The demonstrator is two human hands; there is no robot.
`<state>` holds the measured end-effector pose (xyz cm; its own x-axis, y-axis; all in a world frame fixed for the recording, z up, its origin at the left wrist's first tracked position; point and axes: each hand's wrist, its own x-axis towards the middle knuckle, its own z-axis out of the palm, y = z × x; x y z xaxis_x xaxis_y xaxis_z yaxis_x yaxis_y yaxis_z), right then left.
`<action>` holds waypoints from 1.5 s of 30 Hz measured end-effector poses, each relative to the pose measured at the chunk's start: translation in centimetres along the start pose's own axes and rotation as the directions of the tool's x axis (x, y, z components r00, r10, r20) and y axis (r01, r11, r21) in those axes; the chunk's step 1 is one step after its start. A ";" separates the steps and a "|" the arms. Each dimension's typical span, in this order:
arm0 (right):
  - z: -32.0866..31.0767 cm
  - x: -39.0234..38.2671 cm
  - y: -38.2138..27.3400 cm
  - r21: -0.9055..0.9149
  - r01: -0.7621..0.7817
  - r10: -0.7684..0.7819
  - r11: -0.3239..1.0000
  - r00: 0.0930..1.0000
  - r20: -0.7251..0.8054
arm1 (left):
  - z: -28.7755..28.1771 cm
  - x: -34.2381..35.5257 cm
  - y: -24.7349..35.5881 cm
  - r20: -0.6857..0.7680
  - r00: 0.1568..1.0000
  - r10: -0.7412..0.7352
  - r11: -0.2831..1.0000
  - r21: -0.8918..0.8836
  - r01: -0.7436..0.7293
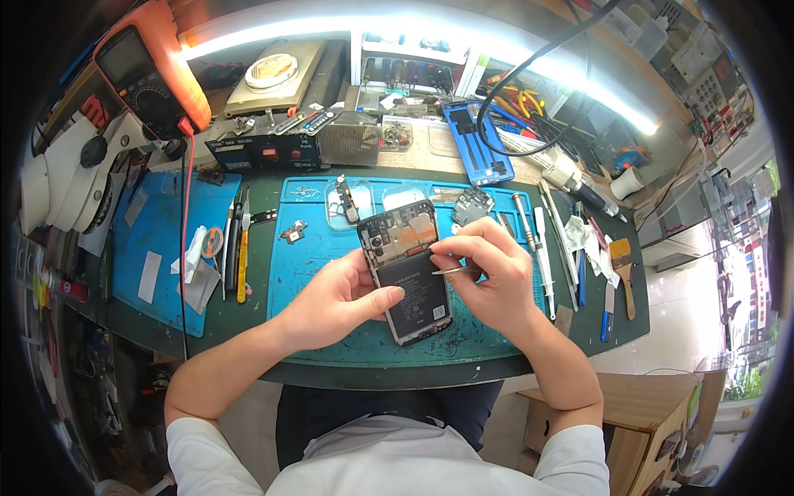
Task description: The person disassembles a smartphone, removes the battery and internal components, and reassembles the device using various tools. The person handles the battery, motherboard, and casing while working at a cluttered workbench.
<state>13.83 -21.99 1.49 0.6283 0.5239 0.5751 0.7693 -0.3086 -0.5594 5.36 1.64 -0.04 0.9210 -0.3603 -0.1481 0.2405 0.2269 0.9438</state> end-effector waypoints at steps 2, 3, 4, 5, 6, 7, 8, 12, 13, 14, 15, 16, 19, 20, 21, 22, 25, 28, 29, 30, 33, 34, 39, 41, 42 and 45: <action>0.1 0.0 0.0 -0.016 0.027 -0.027 1.000 0.999 -0.019 | 0.2 0.0 0.1 0.005 1.000 0.014 1.000 -0.007 -0.014; 0.2 0.0 -0.1 -0.020 0.030 -0.031 0.999 0.999 -0.020 | 0.2 0.0 0.1 0.004 1.000 0.013 1.000 -0.001 -0.013; 0.2 0.0 -0.1 -0.023 0.034 -0.034 0.999 0.999 -0.022 | 0.2 0.0 0.1 0.003 1.000 0.012 1.000 0.005 -0.012; 0.2 0.0 -0.1 -0.026 0.037 -0.037 0.999 0.999 -0.023 | 0.2 -0.1 0.1 0.002 1.000 0.011 1.000 0.011 -0.011; 0.2 -0.1 -0.1 -0.028 0.048 -0.048 0.998 0.999 -0.024 | 0.2 0.0 0.1 0.002 1.000 0.015 1.000 0.017 -0.015; 0.2 -0.1 0.0 -0.031 0.058 -0.059 0.998 0.998 -0.026 | 0.2 0.0 0.1 0.003 1.000 0.020 1.000 0.022 -0.020; 0.2 -0.1 0.0 -0.033 0.069 -0.070 0.997 0.997 -0.028 | 0.2 0.0 0.1 0.003 1.000 0.024 0.999 0.027 -0.024; 0.2 -0.1 -0.1 -0.029 0.054 -0.055 0.998 0.998 -0.021 | 0.2 0.0 0.1 0.006 0.999 0.032 0.999 0.032 -0.032; 0.2 -0.1 -0.1 -0.029 0.055 -0.055 0.998 0.998 -0.020 | 0.2 0.0 0.1 0.006 0.999 0.034 0.999 0.030 -0.034; 0.2 -0.1 -0.1 -0.030 0.055 -0.056 0.998 0.998 -0.019 | 0.3 0.0 0.1 0.007 0.999 0.035 0.999 0.029 -0.036; 0.2 -0.1 -0.1 -0.028 0.053 -0.054 0.998 0.998 -0.018 | 0.3 -0.1 0.1 0.007 0.999 0.037 0.999 0.025 -0.037; 0.2 -0.1 -0.2 -0.025 0.051 -0.051 0.998 0.999 -0.017 | 0.4 -0.1 0.2 0.007 0.999 0.038 0.999 0.022 -0.038; 0.1 -0.1 -0.2 -0.018 0.041 -0.041 0.999 0.999 -0.018 | 0.5 -0.2 0.3 0.006 0.999 0.041 0.999 0.027 -0.041; 0.1 -0.1 -0.2 -0.016 0.037 -0.037 0.999 0.999 -0.019 | 0.5 -0.2 0.3 0.005 0.999 0.041 0.999 0.031 -0.041; 0.1 -0.1 -0.2 -0.008 0.018 -0.019 1.000 1.000 -0.011 | 0.5 -0.2 0.2 0.003 0.999 0.047 0.998 0.040 -0.047; 0.0 0.0 -0.4 0.000 0.000 0.000 1.000 1.000 -0.003 | 0.6 -0.2 0.2 0.000 0.999 0.052 0.997 0.049 -0.052; -0.3 0.1 -0.8 0.063 -0.088 0.087 0.994 0.996 0.023 | 0.7 -0.3 0.1 -0.008 0.998 0.061 0.995 0.084 -0.060; -0.3 -0.1 -0.7 0.132 -0.147 0.143 0.980 0.989 0.041 | 0.8 -0.3 0.1 -0.021 0.998 0.064 0.992 0.113 -0.062; -0.3 -0.1 -0.6 0.153 -0.160 0.155 0.975 0.987 0.044 | 0.9 -0.3 0.1 -0.026 0.998 0.065 0.991 0.121 -0.062; -0.3 -0.1 -0.7 0.165 -0.168 0.163 0.972 0.986 0.043 | 0.9 -0.3 0.2 -0.028 0.997 0.071 0.988 0.137 -0.067; -0.4 -0.1 -0.8 0.191 -0.194 0.188 0.962 0.981 0.047 | 1.0 -0.3 0.3 -0.033 0.996 0.085 0.982 0.173 -0.078; -0.5 0.0 -0.9 0.192 -0.202 0.196 0.960 0.979 0.053 | 1.0 -0.3 0.3 -0.034 0.996 0.087 0.981 0.176 -0.079; -0.6 0.1 -1.2 0.208 -0.237 0.228 0.949 0.971 0.065 | 0.9 -0.3 0.1 -0.031 0.993 0.113 0.970 0.220 -0.104; -0.5 0.1 -1.1 0.221 -0.237 0.230 0.946 0.971 0.059 | 0.9 -0.3 0.1 -0.033 0.992 0.122 0.969 0.218 -0.112; -0.5 0.0 -1.1 0.227 -0.246 0.238 0.942 0.969 0.061 | 1.0 -0.3 0.0 -0.030 0.992 0.122 0.969 0.218 -0.113; -0.6 0.0 -1.1 0.240 -0.269 0.259 0.933 0.963 0.071 | 1.0 -0.3 0.0 -0.027 0.992 0.122 0.969 0.219 -0.113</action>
<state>13.07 -22.10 2.50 0.7963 0.4811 0.3665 0.5209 -0.2377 -0.8198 4.76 0.88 0.35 0.9514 -0.3053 -0.0399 0.0618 0.0622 0.9961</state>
